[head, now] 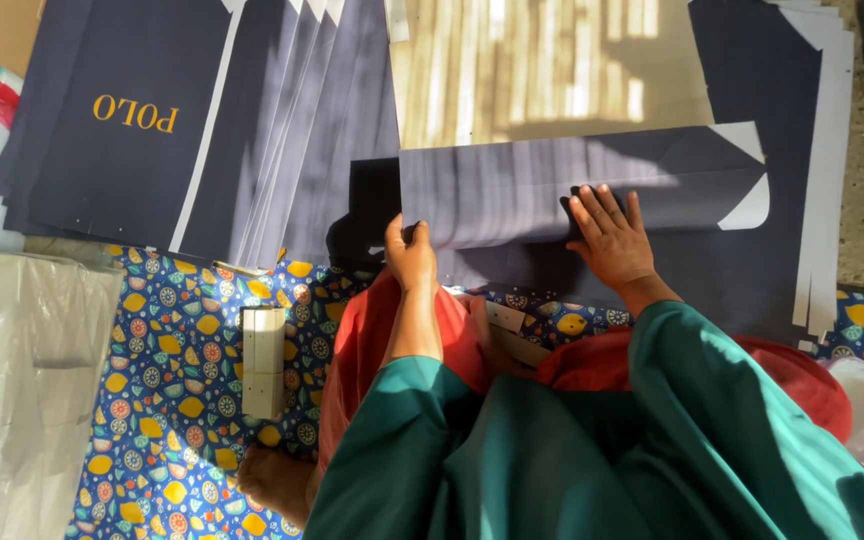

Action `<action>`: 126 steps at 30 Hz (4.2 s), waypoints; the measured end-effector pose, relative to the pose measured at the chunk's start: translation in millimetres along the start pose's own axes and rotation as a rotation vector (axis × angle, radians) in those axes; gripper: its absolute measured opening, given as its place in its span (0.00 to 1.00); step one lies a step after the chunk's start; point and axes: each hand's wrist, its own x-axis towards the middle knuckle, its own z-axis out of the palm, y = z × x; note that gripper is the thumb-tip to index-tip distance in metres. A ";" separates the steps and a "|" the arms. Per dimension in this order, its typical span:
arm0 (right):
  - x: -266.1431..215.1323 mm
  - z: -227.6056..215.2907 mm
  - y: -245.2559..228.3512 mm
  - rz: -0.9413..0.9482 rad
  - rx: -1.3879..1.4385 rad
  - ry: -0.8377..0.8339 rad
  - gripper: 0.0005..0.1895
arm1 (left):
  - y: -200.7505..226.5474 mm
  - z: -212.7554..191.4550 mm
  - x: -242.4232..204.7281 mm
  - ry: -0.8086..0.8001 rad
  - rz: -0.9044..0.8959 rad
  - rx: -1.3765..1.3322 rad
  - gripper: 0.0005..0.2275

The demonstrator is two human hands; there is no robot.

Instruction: The person applies adhesive to white cardboard strips with a stick and presses them onto printed cardboard sheets, folding the sheets along pre-scored lines to form sections of shopping bags.

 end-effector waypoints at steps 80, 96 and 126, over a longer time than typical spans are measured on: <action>-53.2 -70.4 61.7 1.096 -0.053 -0.776 0.39 | 17.3 40.0 -85.9 -0.956 0.385 1.471 0.35; -47.2 53.8 -64.5 0.317 0.046 -0.615 0.46 | 46.8 21.1 -84.3 -1.041 0.380 1.275 0.52; 18.8 53.2 -146.7 -0.039 -0.181 -0.792 0.44 | -24.4 -55.3 96.0 -0.610 0.123 0.925 0.40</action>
